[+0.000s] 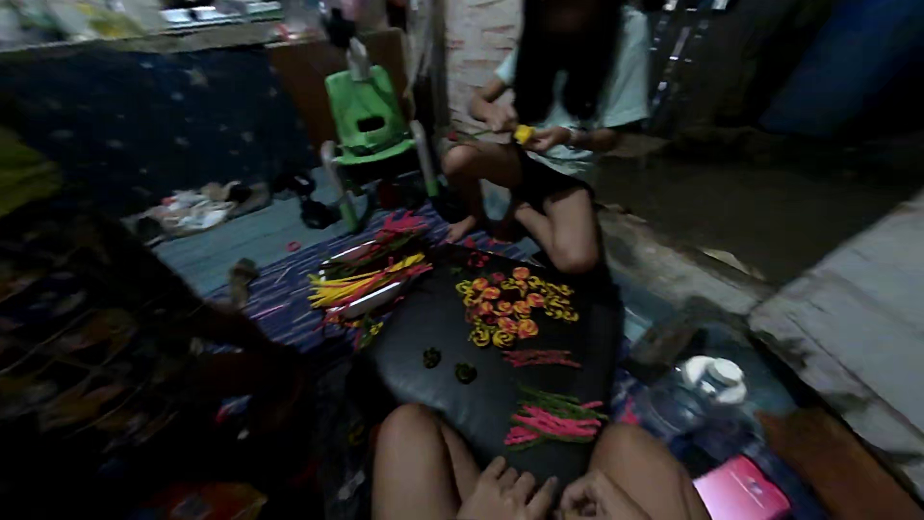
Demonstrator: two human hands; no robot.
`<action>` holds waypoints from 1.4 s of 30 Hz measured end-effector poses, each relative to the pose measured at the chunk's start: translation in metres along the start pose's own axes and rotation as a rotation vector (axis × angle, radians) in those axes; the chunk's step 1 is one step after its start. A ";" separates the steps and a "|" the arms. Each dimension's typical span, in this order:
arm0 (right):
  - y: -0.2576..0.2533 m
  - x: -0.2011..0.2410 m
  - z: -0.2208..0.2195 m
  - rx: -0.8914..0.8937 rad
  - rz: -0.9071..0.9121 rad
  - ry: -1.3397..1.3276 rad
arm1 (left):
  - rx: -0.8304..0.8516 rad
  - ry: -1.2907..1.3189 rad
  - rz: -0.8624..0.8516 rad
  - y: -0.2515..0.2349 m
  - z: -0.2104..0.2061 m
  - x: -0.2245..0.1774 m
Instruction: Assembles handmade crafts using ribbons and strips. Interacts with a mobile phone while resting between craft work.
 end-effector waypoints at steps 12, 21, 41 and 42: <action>0.031 0.039 -0.006 -0.214 0.721 0.621 | 0.576 1.511 0.638 0.016 -0.016 0.019; 0.024 0.037 -0.023 0.026 0.331 0.338 | 0.325 0.377 -0.007 0.013 0.017 0.019; 0.018 0.032 -0.019 0.057 0.234 0.317 | 0.317 1.042 0.577 0.017 -0.018 0.018; 0.018 0.034 -0.018 0.046 0.242 0.328 | 0.308 0.995 0.542 0.015 -0.016 0.019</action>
Point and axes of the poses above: each hand's wrist, its own y-axis away from the middle knuckle, its own z-axis out of the back of the hand, x = y × z, the point moved 3 cm from there along -y, towards the middle knuckle, and after that the axes turned 10 degrees about -y, right-handed, at the moved point
